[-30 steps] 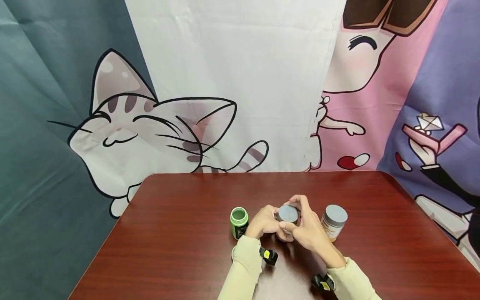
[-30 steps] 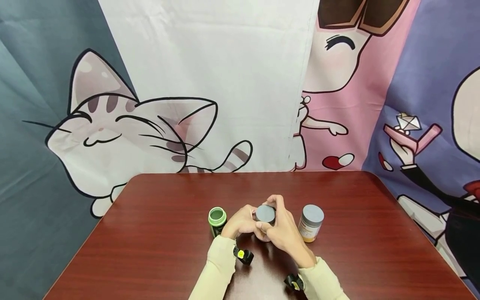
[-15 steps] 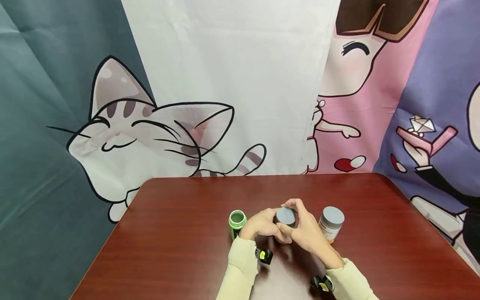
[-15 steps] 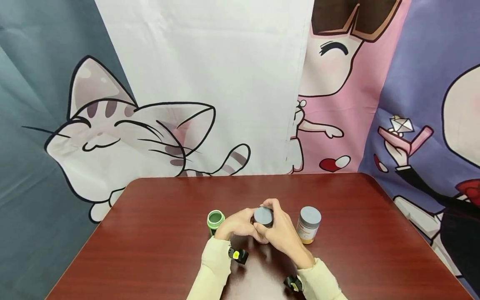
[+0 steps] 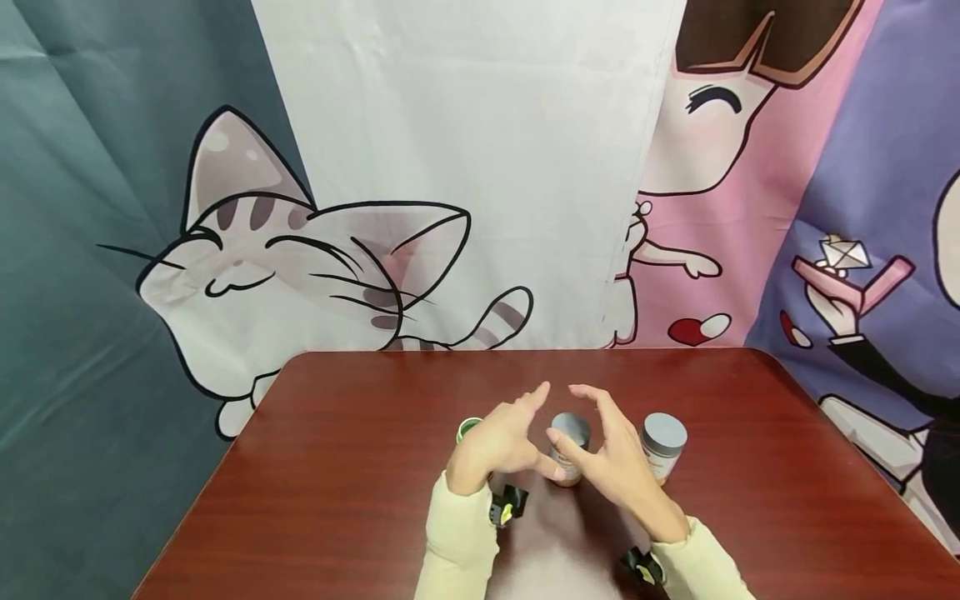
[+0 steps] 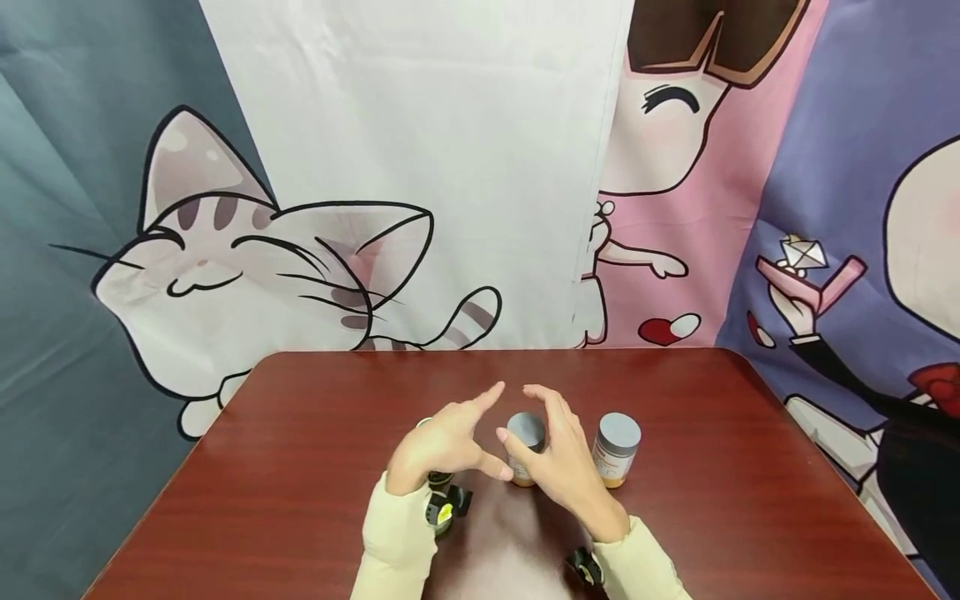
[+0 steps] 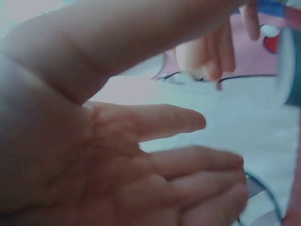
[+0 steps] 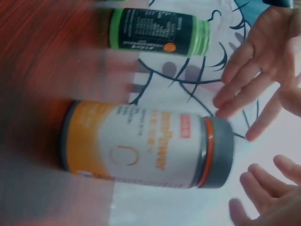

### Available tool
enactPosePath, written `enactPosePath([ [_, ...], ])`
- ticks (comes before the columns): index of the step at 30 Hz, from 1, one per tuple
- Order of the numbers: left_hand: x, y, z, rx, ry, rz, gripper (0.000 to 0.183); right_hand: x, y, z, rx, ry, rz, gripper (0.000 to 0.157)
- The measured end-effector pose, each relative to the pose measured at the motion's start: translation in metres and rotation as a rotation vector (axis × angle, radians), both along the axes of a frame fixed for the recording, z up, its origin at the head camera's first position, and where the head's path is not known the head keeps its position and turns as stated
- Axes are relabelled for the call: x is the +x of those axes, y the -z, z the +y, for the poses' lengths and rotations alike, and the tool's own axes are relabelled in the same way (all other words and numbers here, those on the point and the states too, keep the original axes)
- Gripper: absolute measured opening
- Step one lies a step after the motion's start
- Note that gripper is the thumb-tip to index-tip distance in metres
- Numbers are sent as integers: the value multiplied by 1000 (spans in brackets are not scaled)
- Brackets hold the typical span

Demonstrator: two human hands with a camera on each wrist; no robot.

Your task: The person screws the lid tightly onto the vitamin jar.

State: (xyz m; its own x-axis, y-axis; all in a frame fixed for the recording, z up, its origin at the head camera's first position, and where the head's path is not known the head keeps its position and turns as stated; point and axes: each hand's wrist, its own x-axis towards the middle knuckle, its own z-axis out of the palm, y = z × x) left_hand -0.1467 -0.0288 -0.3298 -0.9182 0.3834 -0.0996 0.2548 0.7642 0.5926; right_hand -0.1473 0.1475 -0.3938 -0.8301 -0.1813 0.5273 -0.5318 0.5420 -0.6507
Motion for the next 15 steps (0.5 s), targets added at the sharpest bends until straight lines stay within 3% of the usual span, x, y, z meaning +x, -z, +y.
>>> enactPosePath([
  [3, 2, -5, -8, 81, -33, 90, 88, 6, -5, -3, -55, -20, 36, 48],
  [7, -5, 1, -15, 266, -3, 241, 57, 13, -6, -7, -106, -60, 56, 38],
  [9, -9, 4, -22, 364, -10, 280, 47, 16, -5, -11, -94, -94, 80, 37],
  [12, -16, 7, -42, 474, -58, 255, 44, 22, 0, -20, 9, -207, 116, 36],
  [15, -20, 17, -70, 450, -102, 145, 50, 31, 8, -31, 198, -376, 128, 38],
])
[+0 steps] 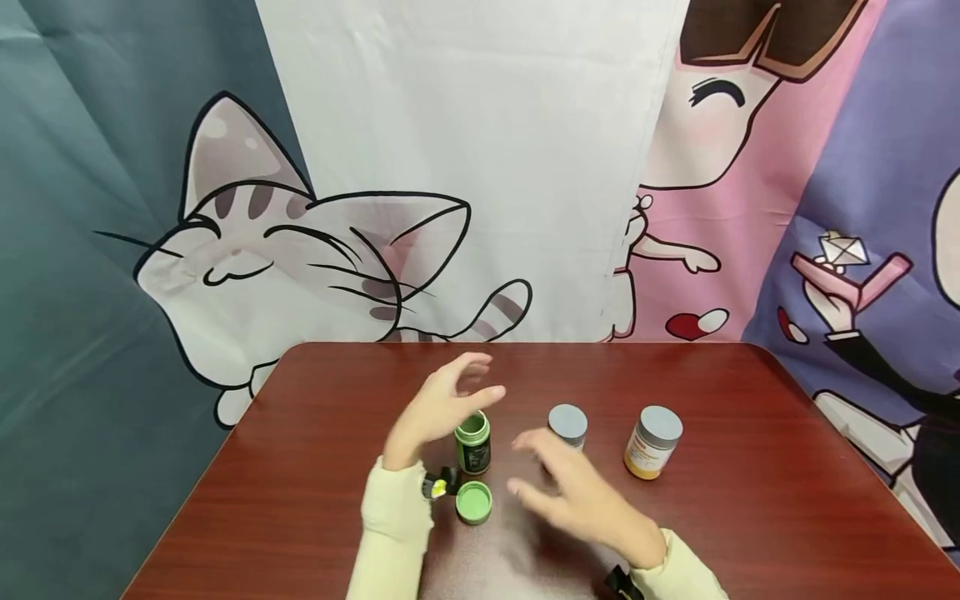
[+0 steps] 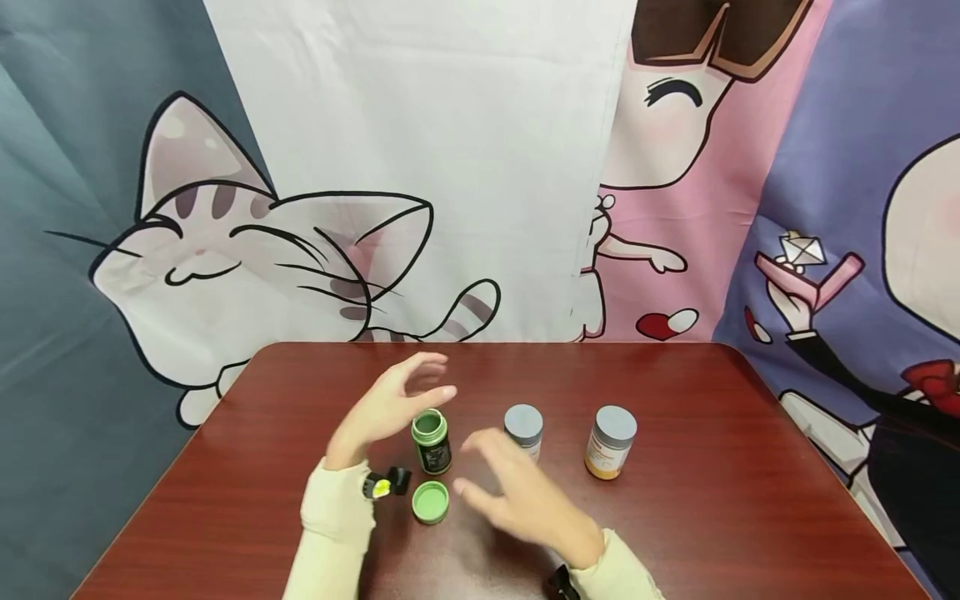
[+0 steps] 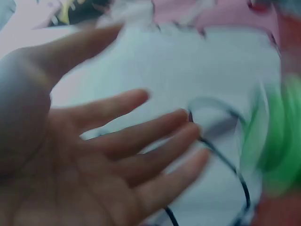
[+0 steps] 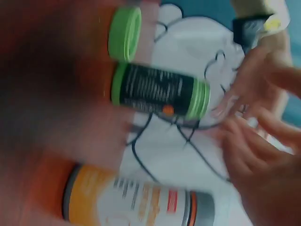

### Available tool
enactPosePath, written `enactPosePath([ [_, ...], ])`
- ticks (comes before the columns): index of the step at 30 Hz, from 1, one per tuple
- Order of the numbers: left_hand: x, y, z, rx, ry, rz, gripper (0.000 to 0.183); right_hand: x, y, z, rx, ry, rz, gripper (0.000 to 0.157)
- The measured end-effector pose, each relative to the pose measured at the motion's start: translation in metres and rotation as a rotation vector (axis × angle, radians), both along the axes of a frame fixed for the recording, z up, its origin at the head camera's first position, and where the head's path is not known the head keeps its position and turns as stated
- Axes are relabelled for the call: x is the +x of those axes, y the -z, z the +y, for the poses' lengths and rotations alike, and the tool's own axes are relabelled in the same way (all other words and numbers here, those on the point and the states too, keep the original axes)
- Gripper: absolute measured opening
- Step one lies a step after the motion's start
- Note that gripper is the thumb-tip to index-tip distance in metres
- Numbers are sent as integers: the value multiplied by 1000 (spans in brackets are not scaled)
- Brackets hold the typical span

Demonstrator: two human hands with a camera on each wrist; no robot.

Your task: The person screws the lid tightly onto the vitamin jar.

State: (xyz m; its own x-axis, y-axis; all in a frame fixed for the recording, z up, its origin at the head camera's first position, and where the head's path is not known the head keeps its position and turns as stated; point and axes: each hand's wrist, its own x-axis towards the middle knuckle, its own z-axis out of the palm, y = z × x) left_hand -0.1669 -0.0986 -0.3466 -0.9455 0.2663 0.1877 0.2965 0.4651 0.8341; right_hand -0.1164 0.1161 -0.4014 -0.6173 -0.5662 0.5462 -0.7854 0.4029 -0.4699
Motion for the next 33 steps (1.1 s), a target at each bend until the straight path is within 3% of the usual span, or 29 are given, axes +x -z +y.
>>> enactPosePath([
  [2, -5, 13, -20, 10, 47, -75, 53, 4, 6, -8, 128, -95, 9, 41],
  [5, -13, 40, -44, 125, 176, -180, 51, 8, 12, -20, 279, -163, 7, 46],
  [8, -17, 65, -59, 261, 306, -283, 52, 9, 17, -30, 377, -160, -10, 51],
  [12, -20, 86, -65, 346, 361, -353, 57, 7, 22, -43, 479, -126, -40, 59],
  [18, -21, 99, -58, 358, 340, -399, 64, 10, 29, -57, 587, -95, -117, 62],
  [22, -21, 106, -53, 348, 339, -417, 66, 12, 35, -62, 624, -78, -108, 67],
  [28, -21, 112, -48, 312, 352, -420, 63, 11, 42, -69, 598, -29, -46, 65],
  [33, -23, 113, -48, 283, 408, -400, 57, 8, 37, -67, 555, -16, -70, 55],
])
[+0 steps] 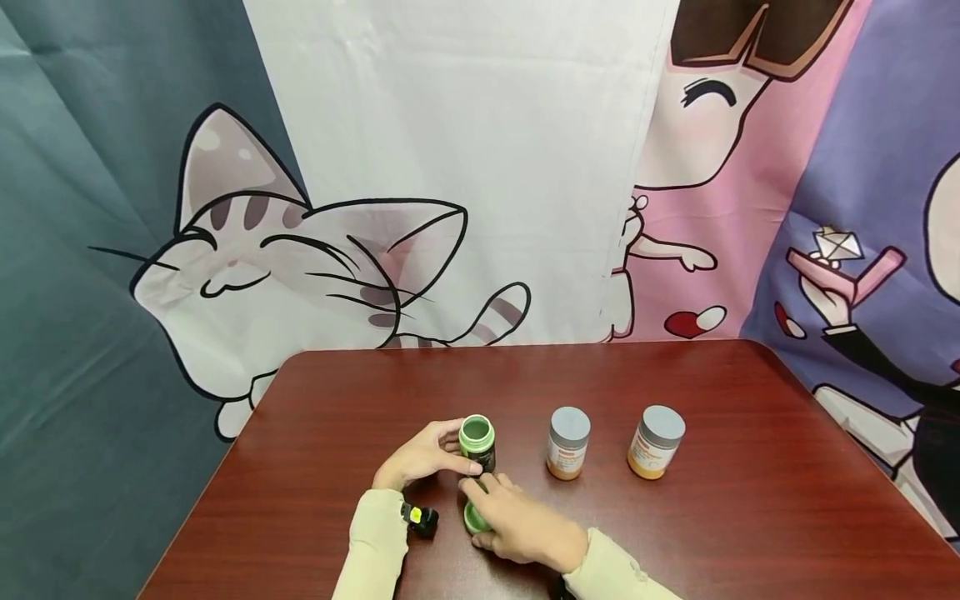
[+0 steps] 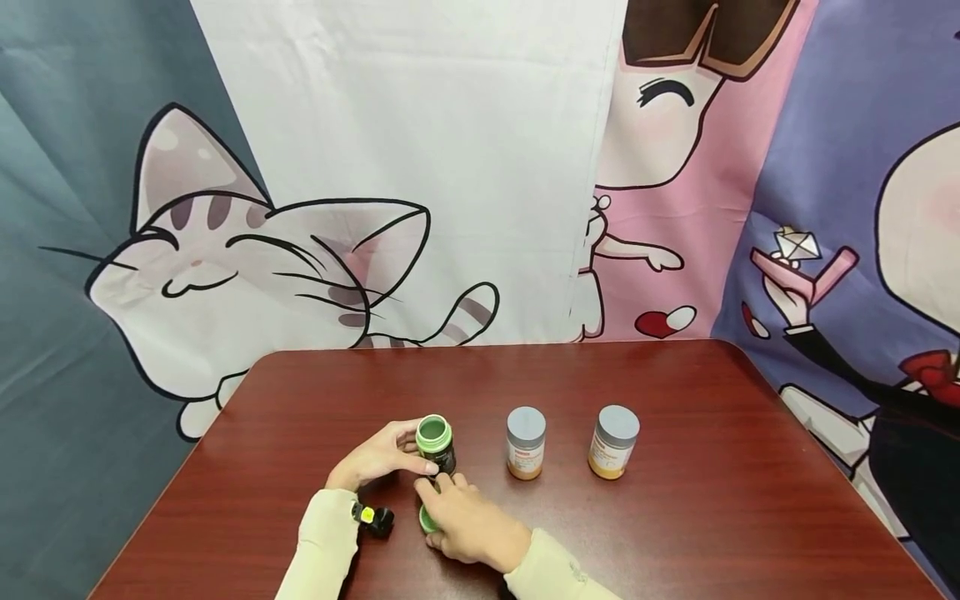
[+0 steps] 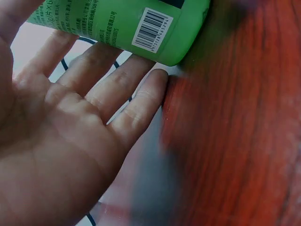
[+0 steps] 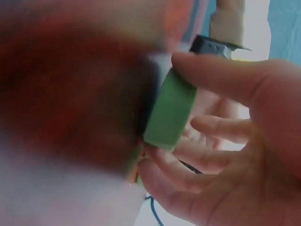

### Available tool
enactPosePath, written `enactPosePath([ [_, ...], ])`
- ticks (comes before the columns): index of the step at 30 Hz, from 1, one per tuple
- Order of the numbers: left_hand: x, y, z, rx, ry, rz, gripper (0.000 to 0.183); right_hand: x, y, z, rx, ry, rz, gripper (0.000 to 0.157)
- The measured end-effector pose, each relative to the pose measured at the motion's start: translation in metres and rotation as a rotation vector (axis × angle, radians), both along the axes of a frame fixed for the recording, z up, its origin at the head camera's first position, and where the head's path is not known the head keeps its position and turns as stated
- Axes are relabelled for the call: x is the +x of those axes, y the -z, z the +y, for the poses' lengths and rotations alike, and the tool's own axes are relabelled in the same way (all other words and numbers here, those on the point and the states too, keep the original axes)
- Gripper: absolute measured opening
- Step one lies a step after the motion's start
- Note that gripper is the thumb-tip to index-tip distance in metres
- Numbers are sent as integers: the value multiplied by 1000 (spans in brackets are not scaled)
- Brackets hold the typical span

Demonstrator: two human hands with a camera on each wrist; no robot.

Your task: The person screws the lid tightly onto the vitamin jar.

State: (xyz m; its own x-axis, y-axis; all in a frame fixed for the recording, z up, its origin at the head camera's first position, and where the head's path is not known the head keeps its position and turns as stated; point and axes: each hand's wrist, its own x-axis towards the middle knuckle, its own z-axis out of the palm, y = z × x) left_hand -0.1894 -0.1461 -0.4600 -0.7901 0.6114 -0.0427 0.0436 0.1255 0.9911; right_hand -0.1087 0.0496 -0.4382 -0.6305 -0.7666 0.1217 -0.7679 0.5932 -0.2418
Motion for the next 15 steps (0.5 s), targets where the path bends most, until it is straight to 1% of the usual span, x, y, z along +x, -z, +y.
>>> enactPosePath([
  [4, 1, 0, -3, -14, -4, 17, 57, -2, -13, 8, -14, 25, -105, 61],
  [7, 1, 0, -3, -4, -1, 17, 56, -4, -25, 15, -38, 35, -184, 58],
  [10, 1, 1, 0, 16, 20, 17, 56, -7, -35, 23, -78, 37, -248, 54],
  [13, 1, 2, 1, 14, 18, 36, 55, -11, -45, 29, -128, 68, -257, 55],
  [15, 1, 2, 1, -6, 6, 49, 53, -14, -51, 32, -170, 117, -244, 55],
])
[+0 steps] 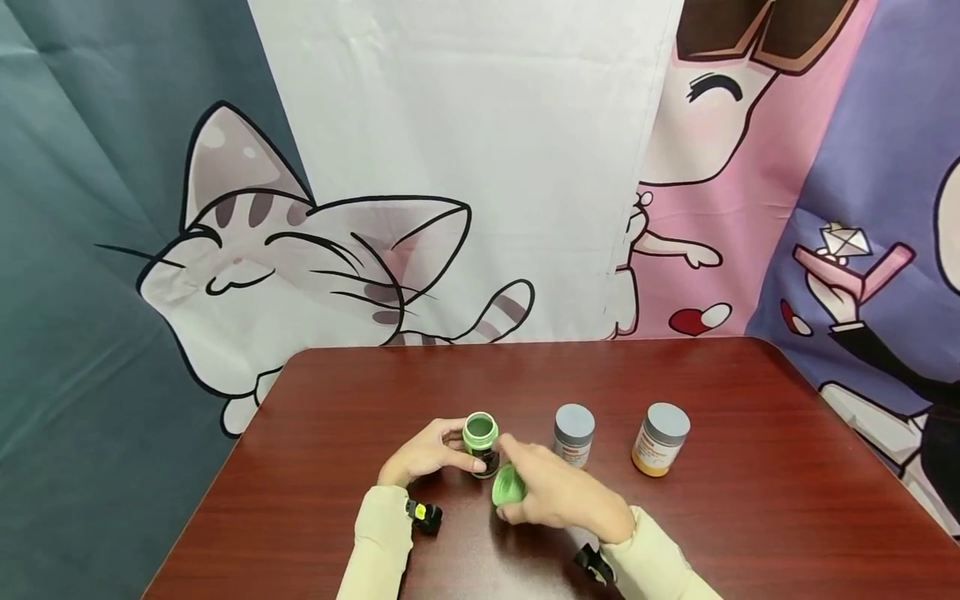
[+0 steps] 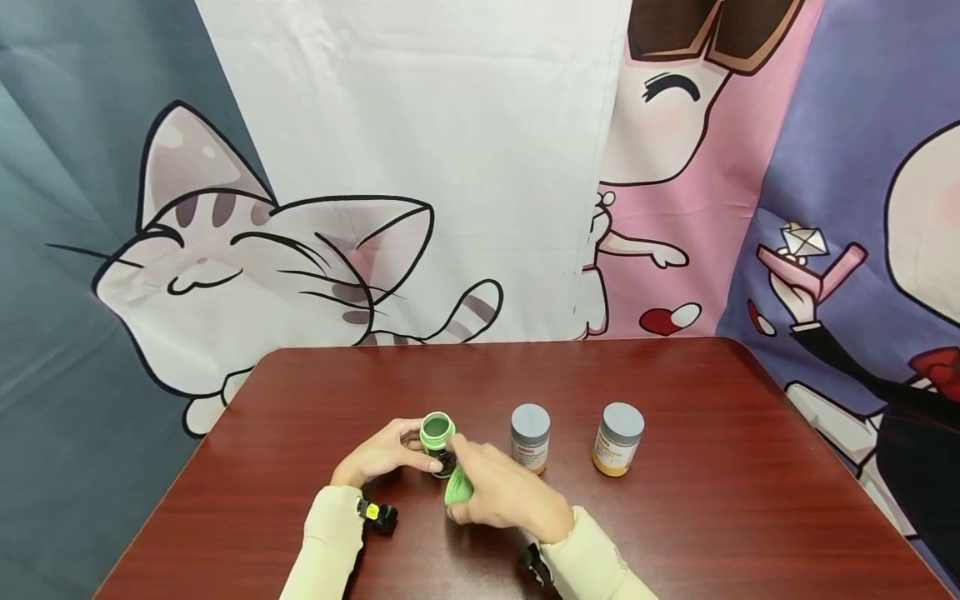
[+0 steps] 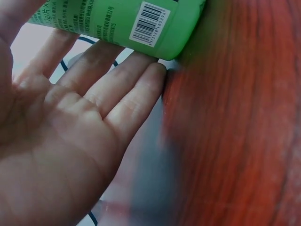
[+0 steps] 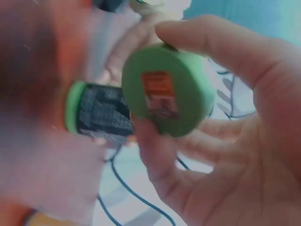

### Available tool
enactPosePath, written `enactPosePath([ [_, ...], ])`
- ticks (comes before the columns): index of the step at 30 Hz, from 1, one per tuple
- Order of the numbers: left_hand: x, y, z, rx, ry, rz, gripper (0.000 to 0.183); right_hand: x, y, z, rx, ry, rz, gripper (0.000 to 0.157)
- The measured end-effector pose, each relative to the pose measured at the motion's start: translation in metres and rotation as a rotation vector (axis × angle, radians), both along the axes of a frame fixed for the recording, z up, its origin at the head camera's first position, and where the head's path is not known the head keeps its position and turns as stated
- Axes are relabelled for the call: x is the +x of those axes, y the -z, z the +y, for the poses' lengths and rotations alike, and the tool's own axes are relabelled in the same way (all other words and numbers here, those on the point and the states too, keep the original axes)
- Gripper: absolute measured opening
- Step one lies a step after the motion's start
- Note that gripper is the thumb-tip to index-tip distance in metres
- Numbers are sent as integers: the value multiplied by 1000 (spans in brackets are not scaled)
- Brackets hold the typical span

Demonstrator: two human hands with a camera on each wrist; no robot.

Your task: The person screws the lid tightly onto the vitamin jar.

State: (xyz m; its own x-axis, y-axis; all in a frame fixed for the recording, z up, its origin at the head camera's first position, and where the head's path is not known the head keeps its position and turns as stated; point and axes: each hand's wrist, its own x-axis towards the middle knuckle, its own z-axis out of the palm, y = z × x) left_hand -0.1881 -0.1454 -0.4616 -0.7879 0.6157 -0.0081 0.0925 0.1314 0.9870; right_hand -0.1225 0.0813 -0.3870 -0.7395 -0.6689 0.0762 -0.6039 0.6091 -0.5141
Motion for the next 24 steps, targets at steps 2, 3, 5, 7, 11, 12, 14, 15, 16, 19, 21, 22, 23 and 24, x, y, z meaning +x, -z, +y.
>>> enactPosePath([
  [2, 0, -1, -1, -12, -13, 1, 53, -3, -6, 1, -21, 68, 35, 56],
  [3, 0, -1, -2, -14, -14, -1, 53, -5, -8, 0, -27, 101, 53, 57],
  [5, 0, -1, -2, -9, -11, -11, 53, -8, -11, -2, -41, 154, 91, 59],
  [7, 1, -2, -2, -2, -2, -21, 52, -12, -13, -5, -50, 176, 124, 62],
  [11, 1, -3, 0, -19, -4, -11, 48, -19, -16, -12, -101, 178, 142, 67],
  [12, 1, -3, 0, -27, -8, -10, 46, -20, -17, -14, -109, 176, 142, 68],
  [14, 2, -4, 1, -34, -18, -24, 44, -22, -17, -18, -124, 183, 139, 71],
  [15, 2, -4, 1, -36, -20, -32, 43, -23, -17, -21, -130, 187, 140, 73],
  [16, 2, -4, 1, -33, -21, -38, 42, -24, -16, -23, -139, 190, 138, 73],
  [19, 2, -4, 1, -29, -26, -48, 41, -26, -12, -27, -185, 211, 136, 71],
  [21, 2, -5, 1, -30, -32, -38, 41, -27, -9, -29, -218, 225, 152, 69],
  [22, 2, -5, 1, -33, -39, -33, 40, -28, -7, -30, -236, 228, 160, 67],
  [23, 2, -6, 2, -42, -47, -27, 39, -29, -6, -31, -247, 231, 170, 66],
  [24, 1, -6, 2, -50, -54, -18, 39, -30, -4, -32, -251, 230, 182, 66],
])
